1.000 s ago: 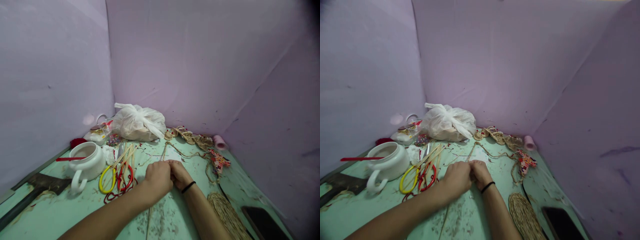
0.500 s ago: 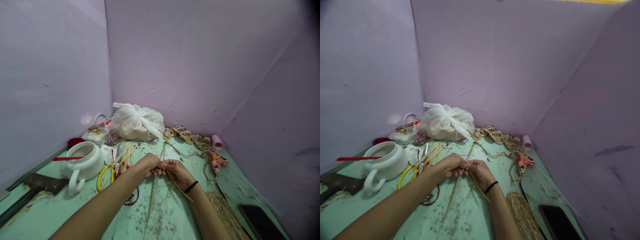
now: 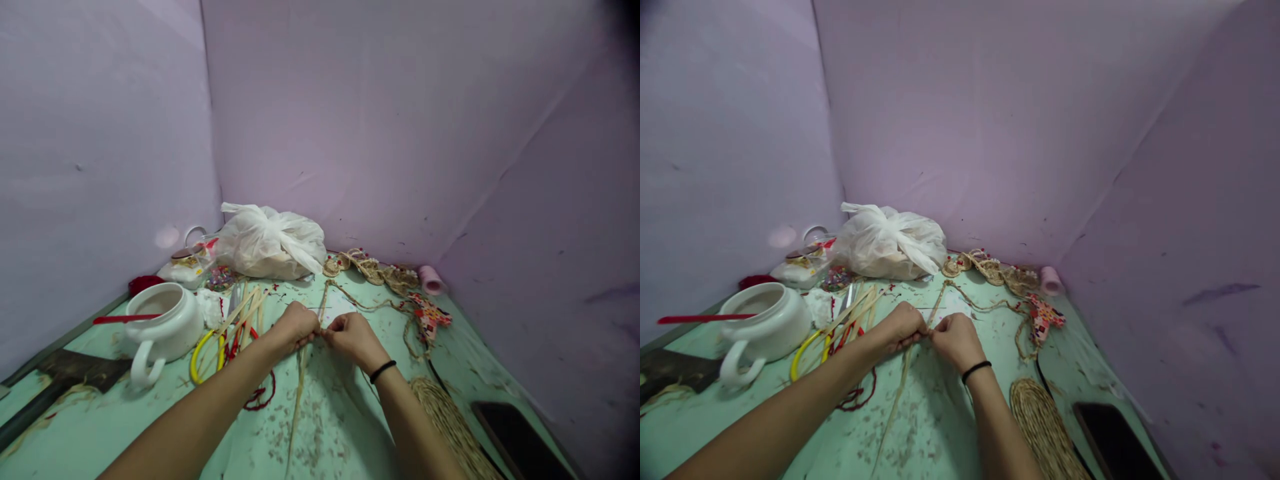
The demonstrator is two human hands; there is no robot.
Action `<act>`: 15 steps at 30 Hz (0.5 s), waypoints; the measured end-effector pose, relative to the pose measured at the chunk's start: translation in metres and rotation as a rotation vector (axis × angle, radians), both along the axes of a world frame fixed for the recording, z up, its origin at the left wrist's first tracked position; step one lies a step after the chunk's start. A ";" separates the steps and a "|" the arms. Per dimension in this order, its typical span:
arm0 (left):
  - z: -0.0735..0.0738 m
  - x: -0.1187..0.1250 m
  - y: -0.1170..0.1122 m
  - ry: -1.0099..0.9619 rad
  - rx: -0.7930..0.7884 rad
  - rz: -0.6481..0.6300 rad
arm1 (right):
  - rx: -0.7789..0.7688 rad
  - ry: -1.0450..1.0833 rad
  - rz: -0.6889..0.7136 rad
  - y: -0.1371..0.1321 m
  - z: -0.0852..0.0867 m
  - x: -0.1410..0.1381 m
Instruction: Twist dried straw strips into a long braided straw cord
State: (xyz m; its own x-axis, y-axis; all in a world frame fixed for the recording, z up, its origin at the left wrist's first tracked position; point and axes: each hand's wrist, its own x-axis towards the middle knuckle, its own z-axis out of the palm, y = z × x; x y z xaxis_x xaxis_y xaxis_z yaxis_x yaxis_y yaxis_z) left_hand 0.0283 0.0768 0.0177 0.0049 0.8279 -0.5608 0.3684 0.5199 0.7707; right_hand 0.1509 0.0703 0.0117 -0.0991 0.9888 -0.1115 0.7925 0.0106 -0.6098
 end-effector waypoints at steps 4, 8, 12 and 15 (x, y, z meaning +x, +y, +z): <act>-0.001 -0.004 0.002 -0.082 -0.029 -0.019 | 0.042 -0.036 0.055 -0.012 0.011 -0.012; -0.011 -0.011 0.007 -0.153 0.012 -0.070 | 0.108 -0.061 0.091 -0.017 0.010 -0.019; -0.015 -0.020 0.012 -0.137 0.056 -0.156 | -0.054 0.108 0.153 -0.006 0.006 -0.006; -0.013 -0.024 0.015 -0.140 0.031 -0.198 | -0.117 0.395 -0.061 0.003 0.008 0.006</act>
State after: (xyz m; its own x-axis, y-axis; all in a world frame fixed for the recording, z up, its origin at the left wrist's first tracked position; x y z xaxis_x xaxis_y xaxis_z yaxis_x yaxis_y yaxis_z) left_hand 0.0042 0.0913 0.0043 0.2445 0.8201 -0.5174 0.3490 0.4235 0.8360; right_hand 0.1568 0.0734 0.0193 -0.0985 0.9771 -0.1888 0.4941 -0.1166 -0.8615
